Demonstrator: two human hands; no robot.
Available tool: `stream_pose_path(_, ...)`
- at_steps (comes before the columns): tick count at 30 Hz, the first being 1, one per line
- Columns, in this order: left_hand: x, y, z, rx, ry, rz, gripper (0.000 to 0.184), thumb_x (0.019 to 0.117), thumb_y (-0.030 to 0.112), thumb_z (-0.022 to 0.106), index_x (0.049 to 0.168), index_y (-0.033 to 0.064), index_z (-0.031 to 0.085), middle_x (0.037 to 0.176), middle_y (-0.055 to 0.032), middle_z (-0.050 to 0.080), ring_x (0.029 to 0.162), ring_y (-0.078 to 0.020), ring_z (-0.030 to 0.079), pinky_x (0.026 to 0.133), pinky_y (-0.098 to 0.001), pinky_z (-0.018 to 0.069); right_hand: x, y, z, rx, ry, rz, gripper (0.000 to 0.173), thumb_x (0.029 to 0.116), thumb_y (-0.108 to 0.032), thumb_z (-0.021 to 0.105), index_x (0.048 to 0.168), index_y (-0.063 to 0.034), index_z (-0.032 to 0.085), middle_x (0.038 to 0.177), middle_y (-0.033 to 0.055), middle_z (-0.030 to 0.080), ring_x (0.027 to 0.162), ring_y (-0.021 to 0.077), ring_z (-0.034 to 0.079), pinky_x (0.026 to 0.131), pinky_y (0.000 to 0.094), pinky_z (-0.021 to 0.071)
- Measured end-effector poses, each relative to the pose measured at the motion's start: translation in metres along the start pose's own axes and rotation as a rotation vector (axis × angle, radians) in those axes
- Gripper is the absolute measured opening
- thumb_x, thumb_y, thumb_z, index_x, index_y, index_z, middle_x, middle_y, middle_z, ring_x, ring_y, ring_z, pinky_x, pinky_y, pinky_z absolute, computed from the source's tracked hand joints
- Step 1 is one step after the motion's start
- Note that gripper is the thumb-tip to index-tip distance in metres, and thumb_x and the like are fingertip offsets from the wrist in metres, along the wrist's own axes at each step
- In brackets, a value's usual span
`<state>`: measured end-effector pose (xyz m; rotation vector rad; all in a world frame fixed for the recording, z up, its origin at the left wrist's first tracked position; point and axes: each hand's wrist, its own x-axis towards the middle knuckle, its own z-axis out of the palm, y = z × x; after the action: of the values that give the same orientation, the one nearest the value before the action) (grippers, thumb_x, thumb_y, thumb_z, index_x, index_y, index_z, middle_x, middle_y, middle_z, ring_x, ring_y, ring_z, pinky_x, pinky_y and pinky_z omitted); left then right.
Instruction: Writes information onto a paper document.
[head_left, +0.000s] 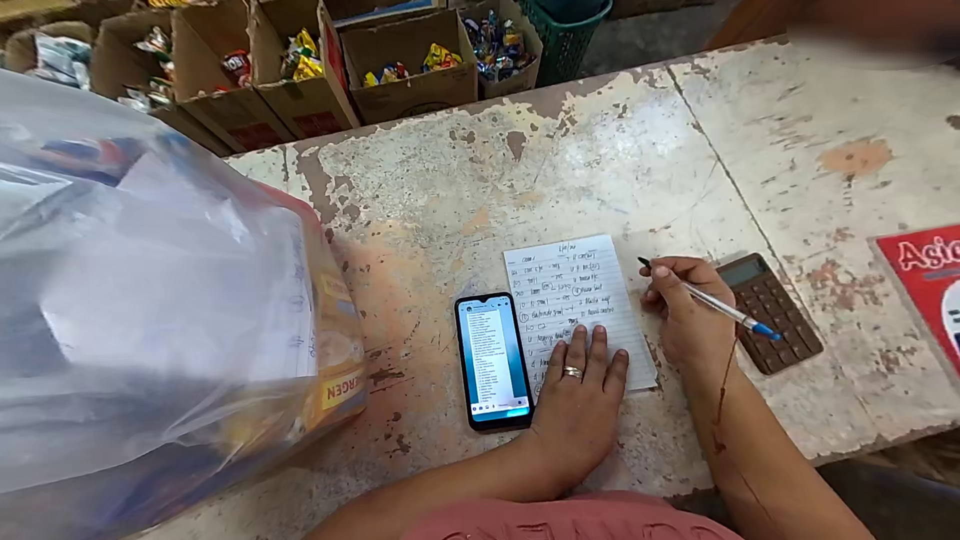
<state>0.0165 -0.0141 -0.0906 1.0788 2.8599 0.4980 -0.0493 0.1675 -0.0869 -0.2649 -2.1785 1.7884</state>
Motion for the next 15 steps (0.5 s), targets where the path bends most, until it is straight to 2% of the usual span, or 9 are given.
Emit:
stream_pose_path(3,-0.0003,-0.0004,0.0014,-0.016,-0.003,-0.003,0.049,0.1051,0.029,0.046,0.151,0.012,0.05,0.158,-0.0203,0.043,0.145,-0.0405,0.042,0.116,-0.0551,0.0365,-0.0009,-0.0007,0.0004,-0.015,-0.009,-0.005,0.01,0.1015,-0.019,0.061,0.108,-0.0128,0.066,0.095,-0.0069,0.068,0.07,-0.0001,0.062,0.062,0.0149,0.053)
stream_pose_path(5,0.0,-0.0006,-0.0015,-0.069,-0.054,-0.006,0.057,0.1056,0.041,0.043,0.153,0.0107,0.046,0.161,-0.0216,0.038,0.148,-0.0411,0.038,0.118,-0.0564,0.0309,-0.0012,-0.0011,0.0,-0.014,-0.007,-0.001,0.011,0.1001,-0.019,0.063,0.108,-0.0131,0.066,0.095,-0.0069,0.069,0.071,0.0,0.062,0.063,0.015,0.0536)
stream_pose_path(9,-0.0005,-0.0018,-0.0027,-0.1,-0.086,0.007,0.072,0.1022,0.058,0.041,0.155,0.0095,0.043,0.162,-0.0235,0.034,0.15,-0.0429,0.033,0.12,-0.0575,0.0274,-0.001,0.0009,0.0021,-0.015,0.003,-0.03,0.011,0.0991,-0.016,0.064,0.108,-0.0112,0.066,0.094,-0.0068,0.069,0.072,-0.0004,0.062,0.065,0.0149,0.0533)
stream_pose_path(15,-0.0012,-0.002,-0.0028,-0.105,-0.1,0.002,0.078,0.0989,0.065,0.041,0.158,0.0134,0.04,0.163,-0.0271,0.03,0.15,-0.0442,0.031,0.12,-0.0578,0.0257,-0.002,0.0019,0.004,-0.051,-0.023,-0.079,0.01,0.0994,-0.016,0.064,0.107,-0.0104,0.066,0.091,-0.0078,0.069,0.072,-0.0017,0.062,0.065,0.0142,0.053)
